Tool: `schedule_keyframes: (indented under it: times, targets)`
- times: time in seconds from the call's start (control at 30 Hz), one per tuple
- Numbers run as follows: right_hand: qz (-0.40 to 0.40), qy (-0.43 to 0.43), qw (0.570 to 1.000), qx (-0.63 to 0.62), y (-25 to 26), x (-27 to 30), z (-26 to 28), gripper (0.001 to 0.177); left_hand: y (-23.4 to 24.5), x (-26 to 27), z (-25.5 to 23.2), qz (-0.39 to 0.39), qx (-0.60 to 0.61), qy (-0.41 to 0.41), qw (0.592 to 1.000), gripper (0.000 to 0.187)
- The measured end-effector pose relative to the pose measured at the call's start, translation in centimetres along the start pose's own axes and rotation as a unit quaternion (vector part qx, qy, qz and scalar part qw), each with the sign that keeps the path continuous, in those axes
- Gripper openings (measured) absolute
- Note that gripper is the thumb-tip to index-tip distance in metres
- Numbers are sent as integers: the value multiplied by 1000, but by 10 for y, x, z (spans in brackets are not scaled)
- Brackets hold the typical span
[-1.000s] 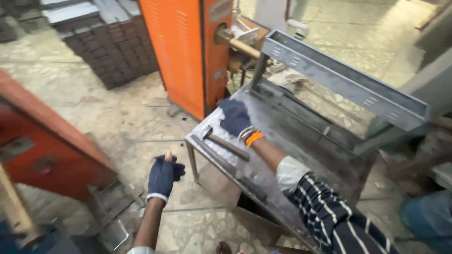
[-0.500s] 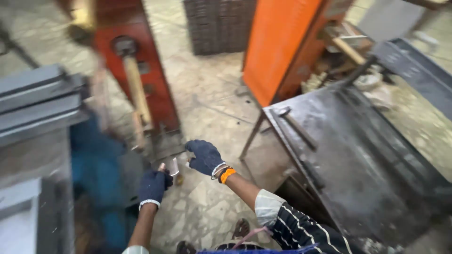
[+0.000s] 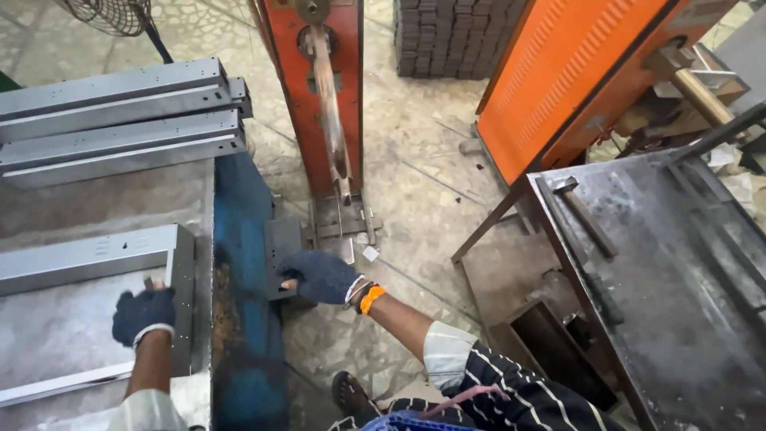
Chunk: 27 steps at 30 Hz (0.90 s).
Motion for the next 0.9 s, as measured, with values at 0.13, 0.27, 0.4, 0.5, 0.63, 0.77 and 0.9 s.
schedule_keyframes:
  times: [0.13, 0.27, 0.4, 0.5, 0.63, 0.77, 0.9]
  targets:
    - [5, -18, 1000, 0, -4, -2, 14, 35, -169, -16, 63, 240, -4, -55, 969, 68]
    - [34, -22, 998, 42, -9, 2, 11, 34, -161, 2, 56, 176, 7, -19, 984, 62]
    - [37, -50, 997, 34, -6, 8, -1, 30, -146, -1, 55, 133, -22, 29, 990, 49]
    - [49, -80, 995, 32, -5, 13, -8, 29, -124, 1, 28, 138, -24, -17, 990, 38]
    - [33, -87, 995, 33, -11, 16, -38, 31, -103, 18, -36, 142, -3, -72, 987, 33]
    - [5, -157, 987, -41, -31, 30, -107, 46, -102, 59, -112, 174, 54, -166, 969, 28]
    - [-97, -286, 949, -93, -19, 64, -183, 57, -21, 134, -215, 200, 153, -197, 947, 22]
Point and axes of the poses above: each hand's wrist, its own x-axis away from the middle knuckle, its own y-axis out of the back of the hand, z = x × y, the point moved 10 cm from there along -x, towards the middle knuckle, and after that the axes turned 9 degrees about -z, right-handed, at the moved point
